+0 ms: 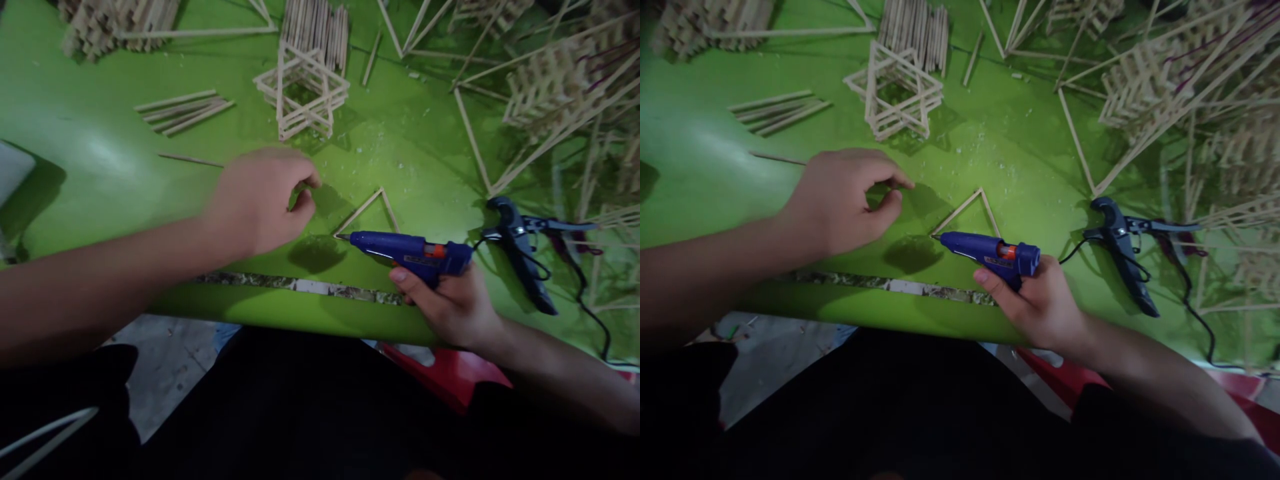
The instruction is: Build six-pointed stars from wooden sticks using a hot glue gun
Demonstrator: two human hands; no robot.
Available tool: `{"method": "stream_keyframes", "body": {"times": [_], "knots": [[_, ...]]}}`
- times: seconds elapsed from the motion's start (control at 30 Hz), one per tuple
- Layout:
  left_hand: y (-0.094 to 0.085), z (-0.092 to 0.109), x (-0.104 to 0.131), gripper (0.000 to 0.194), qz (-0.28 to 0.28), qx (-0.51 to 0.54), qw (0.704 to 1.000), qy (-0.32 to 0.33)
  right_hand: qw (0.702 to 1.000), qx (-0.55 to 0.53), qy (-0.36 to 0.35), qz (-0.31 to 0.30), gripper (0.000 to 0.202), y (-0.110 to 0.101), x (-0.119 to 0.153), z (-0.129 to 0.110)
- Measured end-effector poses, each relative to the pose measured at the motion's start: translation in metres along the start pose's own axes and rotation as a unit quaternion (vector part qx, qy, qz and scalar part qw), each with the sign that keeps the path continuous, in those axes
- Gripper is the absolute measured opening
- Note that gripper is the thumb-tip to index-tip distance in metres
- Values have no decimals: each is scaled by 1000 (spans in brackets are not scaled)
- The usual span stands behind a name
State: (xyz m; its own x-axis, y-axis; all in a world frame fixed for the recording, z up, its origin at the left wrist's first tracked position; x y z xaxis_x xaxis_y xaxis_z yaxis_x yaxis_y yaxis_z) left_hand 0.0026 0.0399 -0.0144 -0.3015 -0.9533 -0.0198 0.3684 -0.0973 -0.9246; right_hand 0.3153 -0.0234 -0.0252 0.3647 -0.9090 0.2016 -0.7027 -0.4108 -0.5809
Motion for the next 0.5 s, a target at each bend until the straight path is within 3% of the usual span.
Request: {"method": "stream_keyframes", "body": {"times": [0.5], "knots": [[-1, 2, 0, 33, -24, 1, 1000, -2, 1000, -19, 23, 0, 32, -2, 1, 1]]}}
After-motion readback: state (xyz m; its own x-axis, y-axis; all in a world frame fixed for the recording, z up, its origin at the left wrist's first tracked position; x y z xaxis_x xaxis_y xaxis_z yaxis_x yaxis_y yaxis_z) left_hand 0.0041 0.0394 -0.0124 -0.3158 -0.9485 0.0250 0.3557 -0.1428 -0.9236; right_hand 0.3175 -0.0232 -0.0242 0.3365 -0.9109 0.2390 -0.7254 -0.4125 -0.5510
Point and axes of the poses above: each hand's wrist, its own x-axis away from the middle knuckle, its own y-axis out of the palm, z = x × y, the point moved 2 cm from there along -x, towards the middle knuckle, and after that the axes turned 1 degree about -x, right-handed, at the moved point
